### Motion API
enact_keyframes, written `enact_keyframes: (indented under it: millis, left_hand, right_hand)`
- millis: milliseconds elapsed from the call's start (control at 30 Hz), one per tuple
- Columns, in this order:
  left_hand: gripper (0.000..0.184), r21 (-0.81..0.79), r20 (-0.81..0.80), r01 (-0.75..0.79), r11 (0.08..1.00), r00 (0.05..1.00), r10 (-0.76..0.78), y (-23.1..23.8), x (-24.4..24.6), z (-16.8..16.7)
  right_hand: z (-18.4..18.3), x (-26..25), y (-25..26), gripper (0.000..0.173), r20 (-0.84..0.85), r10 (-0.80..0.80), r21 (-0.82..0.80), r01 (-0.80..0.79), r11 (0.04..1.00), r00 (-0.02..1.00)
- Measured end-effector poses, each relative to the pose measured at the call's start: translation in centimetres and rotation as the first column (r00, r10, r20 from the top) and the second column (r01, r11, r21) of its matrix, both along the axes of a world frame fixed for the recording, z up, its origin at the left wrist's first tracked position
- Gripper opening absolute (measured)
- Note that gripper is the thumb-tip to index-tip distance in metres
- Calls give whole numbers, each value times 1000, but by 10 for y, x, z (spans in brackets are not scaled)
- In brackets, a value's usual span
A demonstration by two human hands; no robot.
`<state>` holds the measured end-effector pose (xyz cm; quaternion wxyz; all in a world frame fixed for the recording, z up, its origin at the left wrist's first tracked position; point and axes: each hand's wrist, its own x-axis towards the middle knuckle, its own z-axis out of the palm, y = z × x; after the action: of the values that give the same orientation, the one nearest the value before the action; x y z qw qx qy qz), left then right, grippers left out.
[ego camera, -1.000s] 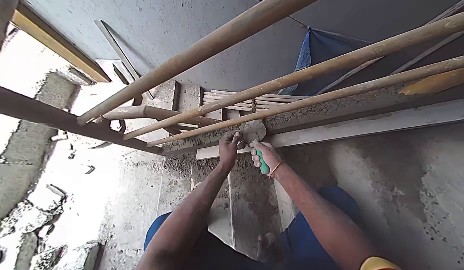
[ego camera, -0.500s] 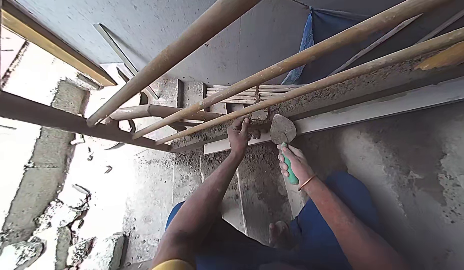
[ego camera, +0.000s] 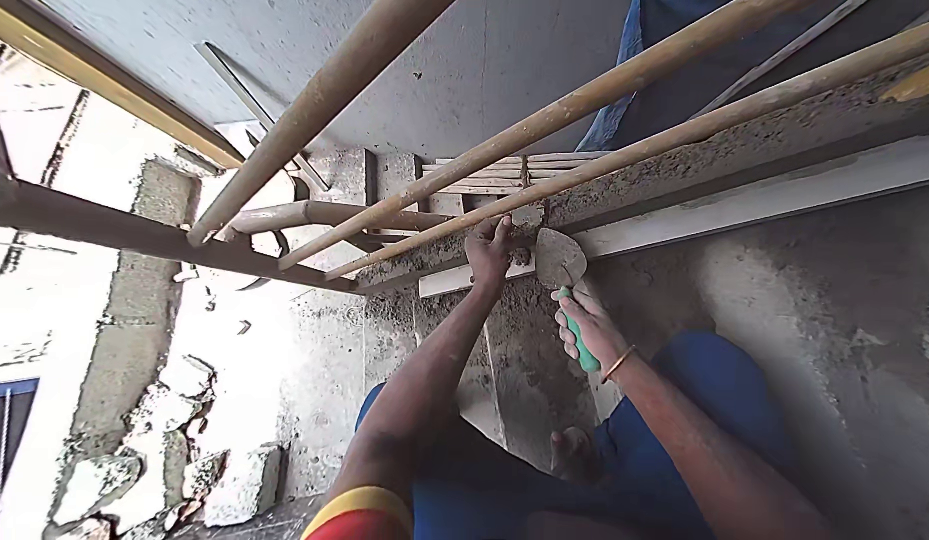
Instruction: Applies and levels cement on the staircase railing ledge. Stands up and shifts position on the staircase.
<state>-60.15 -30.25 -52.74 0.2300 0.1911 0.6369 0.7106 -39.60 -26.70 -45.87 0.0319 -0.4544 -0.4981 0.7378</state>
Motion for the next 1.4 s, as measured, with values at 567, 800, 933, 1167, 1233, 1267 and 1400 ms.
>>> enact_keyframes:
  millis: [567,800,933,1167,1233,1267,1400]
  left_hand:
    - [16,226,25,-74,971,997,71,-9,-4,9]
    - [15,154,242,-117,981,967,77,1,-2,-6]
    - [14,217,263,-79,973,965,20,9,5,1]
    - [15,292,306,-69,954,952,-24,38,23,12]
    - [14,308,268,-30,951,962,-57,46,31,19]
    - [14,301,263,-22,953,963,-61,51,35,22]
    - [16,292,368,-107,950,930,-9,71,44,24]
  right_hand:
    - [-8,2,-1,36,13,-55,-7,55,998,998]
    - [-6,2,-6,36,-9,-62,-15,62,998,998]
    - [-3,6,-6,36,26,-84,4,84,996,996]
    - [-8,29,-21,37,52,-115,-93,119,988,992]
    - [-11,30,-23,37,35,-93,-93,96,991,995]
    - [-11,30,-23,38,23,-91,-92,92,991,996]
    - [-9,30,-18,38,13,-100,-91,100,991,995]
